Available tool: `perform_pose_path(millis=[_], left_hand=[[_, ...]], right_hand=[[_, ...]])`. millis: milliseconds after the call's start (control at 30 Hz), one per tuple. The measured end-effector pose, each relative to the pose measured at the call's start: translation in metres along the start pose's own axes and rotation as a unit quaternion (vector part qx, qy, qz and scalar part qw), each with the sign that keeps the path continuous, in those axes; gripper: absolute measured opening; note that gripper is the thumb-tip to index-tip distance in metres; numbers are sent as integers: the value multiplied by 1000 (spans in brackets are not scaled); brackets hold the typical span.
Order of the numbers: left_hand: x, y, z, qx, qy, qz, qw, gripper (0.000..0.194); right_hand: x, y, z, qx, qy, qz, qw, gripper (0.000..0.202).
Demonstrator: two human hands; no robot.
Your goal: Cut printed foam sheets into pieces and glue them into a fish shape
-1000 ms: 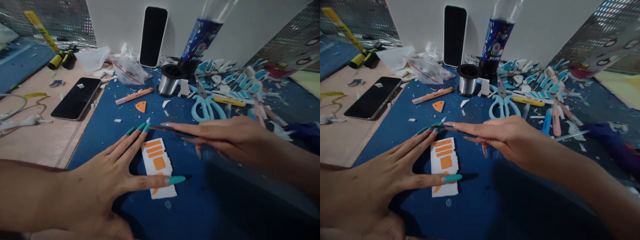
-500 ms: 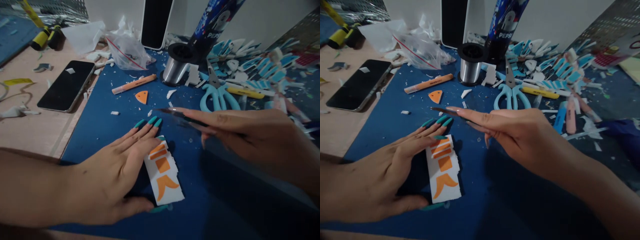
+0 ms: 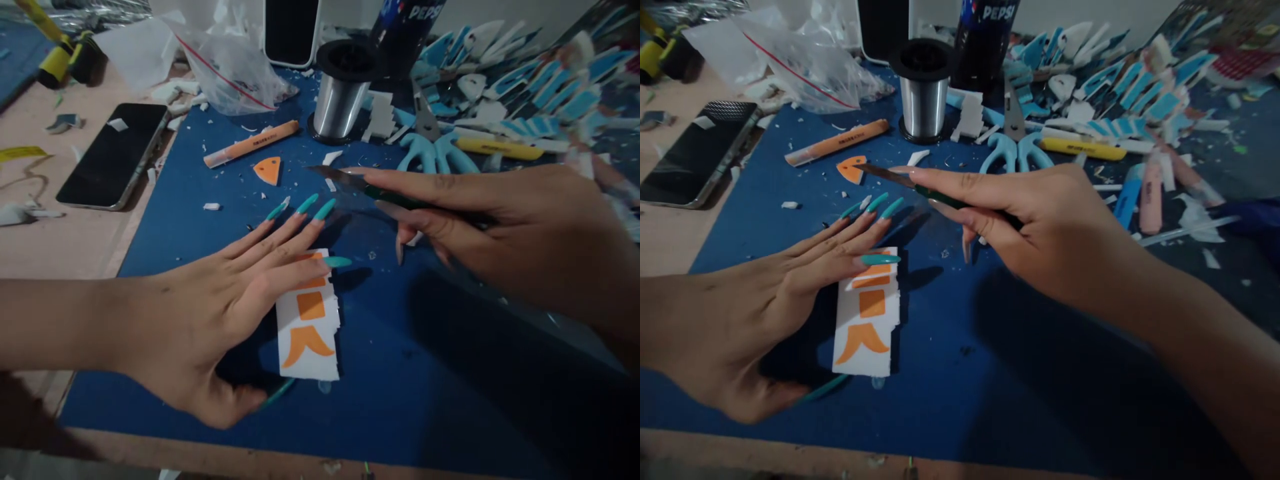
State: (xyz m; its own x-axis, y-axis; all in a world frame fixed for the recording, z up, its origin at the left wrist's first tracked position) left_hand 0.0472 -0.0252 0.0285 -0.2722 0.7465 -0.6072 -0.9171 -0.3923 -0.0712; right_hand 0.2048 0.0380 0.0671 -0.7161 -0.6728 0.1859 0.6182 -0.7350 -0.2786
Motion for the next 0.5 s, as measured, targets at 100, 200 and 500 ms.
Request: perform_pose_path(millis=[100, 200, 500], left_hand=[[-2, 1, 2, 28, 12, -26, 999, 103], [-4, 2, 3, 31, 20, -31, 999, 101], [5, 8, 18, -98, -6, 40, 994, 100]], right_hand=[[-6, 0, -1, -5, -10, -21, 1000, 39], [-7, 0, -1, -8, -18, -14, 1000, 37], [-9, 0, 0, -12, 17, -26, 999, 38]])
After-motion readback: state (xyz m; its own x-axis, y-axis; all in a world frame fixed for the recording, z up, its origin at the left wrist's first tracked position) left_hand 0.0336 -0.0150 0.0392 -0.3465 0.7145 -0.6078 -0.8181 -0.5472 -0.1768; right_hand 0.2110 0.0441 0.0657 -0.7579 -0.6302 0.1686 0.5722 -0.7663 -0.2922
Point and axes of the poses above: each hand's wrist, its own y-axis away from the middle knuckle, its own z-axis out of the back of the hand, x = y × z, the point moved 8 cm from there along -y, towards the middle knuckle, and after that the axes turned 10 degrees about y, right-handed, at the moved point
